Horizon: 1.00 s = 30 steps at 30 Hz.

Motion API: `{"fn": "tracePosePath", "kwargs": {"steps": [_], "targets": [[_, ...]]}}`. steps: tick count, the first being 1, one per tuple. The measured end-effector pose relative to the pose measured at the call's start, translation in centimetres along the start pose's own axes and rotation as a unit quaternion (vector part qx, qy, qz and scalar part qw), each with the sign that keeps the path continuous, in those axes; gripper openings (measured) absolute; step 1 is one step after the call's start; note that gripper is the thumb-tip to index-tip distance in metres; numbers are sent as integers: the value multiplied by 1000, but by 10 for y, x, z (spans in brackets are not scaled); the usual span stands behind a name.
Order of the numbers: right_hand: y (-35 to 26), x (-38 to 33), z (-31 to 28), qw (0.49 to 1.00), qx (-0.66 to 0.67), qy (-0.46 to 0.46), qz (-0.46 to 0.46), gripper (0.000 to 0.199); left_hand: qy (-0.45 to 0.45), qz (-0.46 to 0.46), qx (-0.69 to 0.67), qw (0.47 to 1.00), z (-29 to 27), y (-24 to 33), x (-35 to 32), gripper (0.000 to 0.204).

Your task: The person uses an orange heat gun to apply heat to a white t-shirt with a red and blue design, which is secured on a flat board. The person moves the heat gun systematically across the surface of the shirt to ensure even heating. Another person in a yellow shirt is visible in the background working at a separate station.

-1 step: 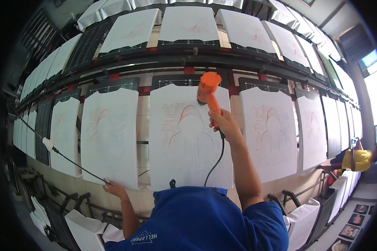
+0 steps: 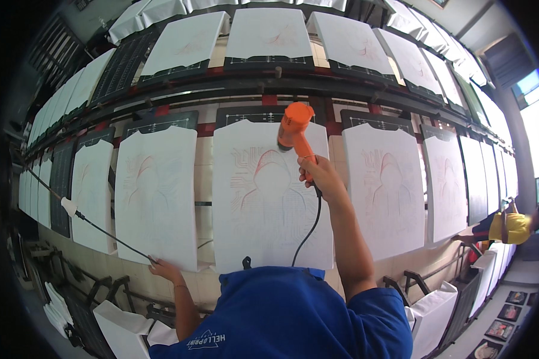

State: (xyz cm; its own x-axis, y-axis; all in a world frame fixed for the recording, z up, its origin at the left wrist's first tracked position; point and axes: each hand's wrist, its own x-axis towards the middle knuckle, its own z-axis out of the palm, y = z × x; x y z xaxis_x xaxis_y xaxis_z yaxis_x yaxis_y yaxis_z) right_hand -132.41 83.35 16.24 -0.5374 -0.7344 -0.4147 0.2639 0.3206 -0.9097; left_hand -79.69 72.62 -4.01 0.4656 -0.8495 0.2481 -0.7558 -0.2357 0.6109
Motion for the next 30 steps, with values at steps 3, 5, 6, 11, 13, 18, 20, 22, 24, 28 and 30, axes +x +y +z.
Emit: {"fn": "tracePosePath", "kwargs": {"steps": [3, 5, 6, 11, 13, 18, 20, 22, 24, 28, 30], "targets": [[-1, 6, 1, 1000, 2, -9, 9, 30, 25, -51, 6, 998, 16, 0, 0, 43], [4, 7, 1, 1000, -25, -13, -5, 30, 6, -55, -4, 998, 15, 8, 1, 44], [2, 5, 1, 1000, -21, -8, 10, 30, 0, -58, -8, 998, 11, 11, 2, 45], [4, -5, 0, 999, -25, 36, 7, 29, 20, -43, -40, 998, 21, -9, 7, 48], [8, -2, -2, 998, -38, 45, -2, 30, 33, -39, -62, 997, 25, -11, 7, 48], [3, -9, -10, 997, -23, 76, 0, 29, 31, -32, -49, 998, 22, -6, 5, 48], [13, -7, -12, 995, -40, 93, -19, 28, 21, -36, -49, 998, 23, -1, 6, 48], [8, -10, -18, 994, 1, 106, 2, 28, 22, -39, -49, 998, 21, -4, 6, 49], [7, -12, -18, 993, 7, 115, 3, 27, 26, -36, -51, 998, 21, -6, 7, 49], [10, -17, -18, 996, 10, 89, -6, 28, 39, -41, -66, 996, 23, -7, 6, 49], [7, -23, -19, 997, 30, 64, 13, 28, 38, -54, -79, 995, 24, -5, 6, 49]]}}
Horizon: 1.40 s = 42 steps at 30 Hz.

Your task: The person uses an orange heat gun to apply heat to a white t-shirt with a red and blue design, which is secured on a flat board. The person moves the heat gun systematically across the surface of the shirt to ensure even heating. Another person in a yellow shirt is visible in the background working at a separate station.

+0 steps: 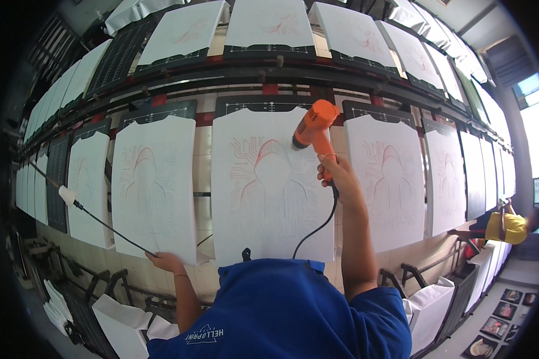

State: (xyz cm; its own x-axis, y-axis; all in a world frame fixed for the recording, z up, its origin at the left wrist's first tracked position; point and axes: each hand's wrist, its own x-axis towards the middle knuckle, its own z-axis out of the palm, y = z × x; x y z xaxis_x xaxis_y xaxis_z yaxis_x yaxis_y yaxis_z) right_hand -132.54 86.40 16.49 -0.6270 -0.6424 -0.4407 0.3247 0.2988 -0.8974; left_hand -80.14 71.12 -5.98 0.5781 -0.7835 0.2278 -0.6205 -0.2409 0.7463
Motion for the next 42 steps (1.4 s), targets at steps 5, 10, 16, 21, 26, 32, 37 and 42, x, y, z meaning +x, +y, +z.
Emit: {"fn": "tracePosePath", "kwargs": {"steps": [5, 10, 16, 21, 26, 32, 37, 42], "targets": [[3, -12, 1, 999, -30, -31, 30, 29, -2, -4, -14, 1000, 2, -8, 3, 49], [6, -2, 2, 999, -35, 19, -32, 30, -21, -14, -11, 1000, 1, -1, 3, 49], [7, -3, -15, 999, -29, 27, 2, 29, -8, -8, -8, 1000, -2, 0, 1, 49], [17, -13, -13, 999, -39, 26, -3, 32, -10, -36, 2, 999, 0, 3, 0, 49], [16, -21, -9, 999, 45, -14, 20, 29, 16, -50, -15, 999, 3, -22, 2, 52], [24, -17, -12, 999, -2, 38, 8, 29, 5, -163, -58, 985, 1, 1, -4, 56], [22, -24, -14, 999, -23, 44, -3, 28, 7, -163, -102, 981, 0, 4, -5, 56], [15, -38, -18, 998, -30, 48, 16, 28, 2, -177, -134, 975, -4, 15, -9, 57]]}}
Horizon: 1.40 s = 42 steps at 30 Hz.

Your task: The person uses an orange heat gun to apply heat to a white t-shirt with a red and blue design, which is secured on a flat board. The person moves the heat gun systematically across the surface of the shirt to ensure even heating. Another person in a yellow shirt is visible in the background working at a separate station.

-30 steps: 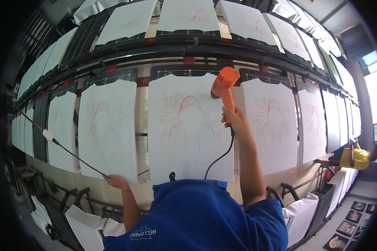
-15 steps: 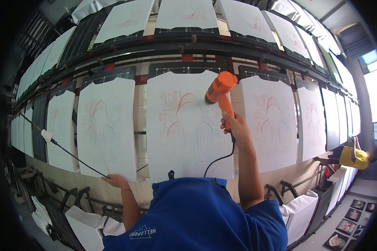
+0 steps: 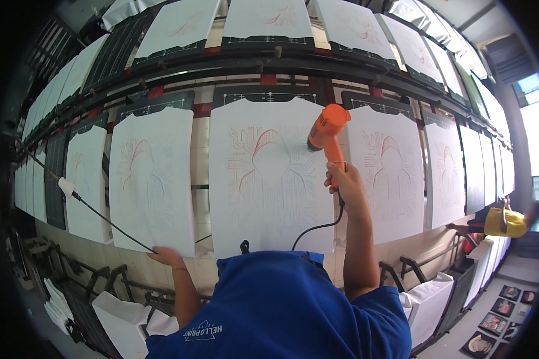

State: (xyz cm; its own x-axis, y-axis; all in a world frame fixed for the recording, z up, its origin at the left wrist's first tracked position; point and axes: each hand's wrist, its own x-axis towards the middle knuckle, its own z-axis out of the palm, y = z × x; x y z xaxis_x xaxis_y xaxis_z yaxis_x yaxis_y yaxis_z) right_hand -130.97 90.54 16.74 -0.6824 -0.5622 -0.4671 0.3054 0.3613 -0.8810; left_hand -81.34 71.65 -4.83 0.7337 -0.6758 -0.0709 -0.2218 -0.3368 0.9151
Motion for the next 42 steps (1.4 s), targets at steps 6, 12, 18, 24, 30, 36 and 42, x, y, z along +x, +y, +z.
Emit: {"fn": "tracePosePath", "kwargs": {"steps": [6, 12, 18, 24, 30, 36, 42], "targets": [[2, -11, -3, 998, 14, -51, 29, 29, 12, -17, 26, 999, 0, -12, 8, 58], [1, -18, 7, 996, -23, -81, 33, 31, 15, -16, 30, 999, 1, -3, 3, 58], [-3, -10, 22, 995, -37, -90, 28, 29, 14, -5, 32, 999, 1, -11, 9, 56], [-5, 7, 35, 994, -49, -102, 8, 29, 22, 1, 53, 998, 2, -10, 9, 56], [-15, 28, 49, 991, -36, -127, -2, 29, 16, -3, 33, 999, 1, -6, 6, 56], [-14, 56, 55, 993, 17, -110, -32, 32, 15, -9, 26, 1000, 3, -9, 9, 56], [-5, 37, 35, 999, -13, 3, -45, 34, 15, -12, 37, 999, 1, -19, 16, 58]]}}
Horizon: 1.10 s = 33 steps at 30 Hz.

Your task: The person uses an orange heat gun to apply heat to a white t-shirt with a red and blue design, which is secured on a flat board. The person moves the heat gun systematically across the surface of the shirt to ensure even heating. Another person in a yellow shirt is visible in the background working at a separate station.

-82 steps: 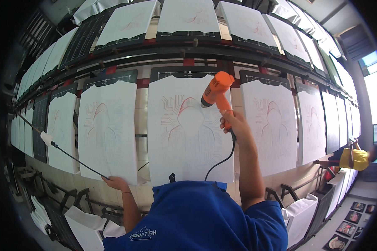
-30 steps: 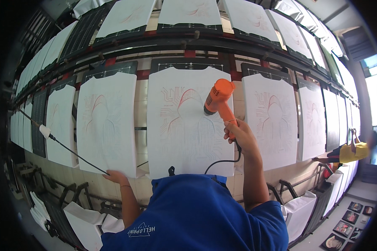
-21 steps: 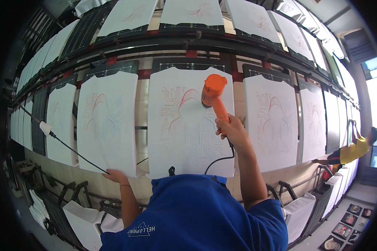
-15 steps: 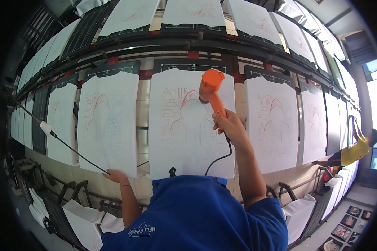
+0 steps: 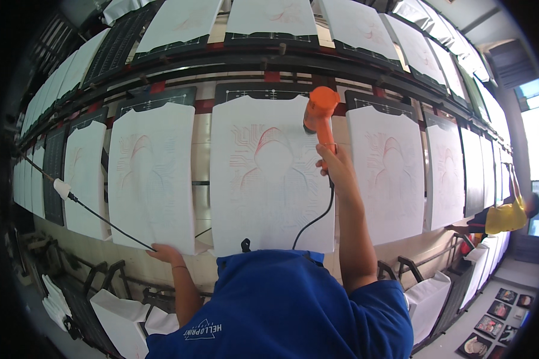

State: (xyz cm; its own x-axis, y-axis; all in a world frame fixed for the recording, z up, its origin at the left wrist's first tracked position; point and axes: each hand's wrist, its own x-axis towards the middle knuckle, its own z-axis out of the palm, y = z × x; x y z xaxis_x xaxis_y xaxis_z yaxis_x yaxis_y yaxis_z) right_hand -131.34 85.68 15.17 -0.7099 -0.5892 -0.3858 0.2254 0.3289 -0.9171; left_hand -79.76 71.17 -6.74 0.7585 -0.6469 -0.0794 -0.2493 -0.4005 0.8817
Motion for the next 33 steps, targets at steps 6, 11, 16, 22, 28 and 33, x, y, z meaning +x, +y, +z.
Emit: {"fn": "tracePosePath", "kwargs": {"steps": [6, 11, 16, 22, 28, 33], "targets": [[-1, -52, -14, 994, 57, -49, 77, 33, -6, 1, -22, 1000, -2, -5, -2, 59], [14, -62, -19, 995, 59, -50, 57, 33, -9, -16, -31, 999, 1, 2, -5, 60], [10, -70, -27, 991, 43, -94, 83, 31, -2, -22, -21, 1000, 1, 10, -12, 61], [26, -67, -46, 999, 5, -21, 43, 32, 4, -5, 38, 999, -2, 13, -12, 61], [14, -72, -48, 997, 32, -34, 57, 30, 1, -22, 45, 999, -3, 10, -7, 61], [20, -86, -44, 997, 18, -22, 71, 31, -3, -20, 43, 999, 0, 4, -2, 61]]}}
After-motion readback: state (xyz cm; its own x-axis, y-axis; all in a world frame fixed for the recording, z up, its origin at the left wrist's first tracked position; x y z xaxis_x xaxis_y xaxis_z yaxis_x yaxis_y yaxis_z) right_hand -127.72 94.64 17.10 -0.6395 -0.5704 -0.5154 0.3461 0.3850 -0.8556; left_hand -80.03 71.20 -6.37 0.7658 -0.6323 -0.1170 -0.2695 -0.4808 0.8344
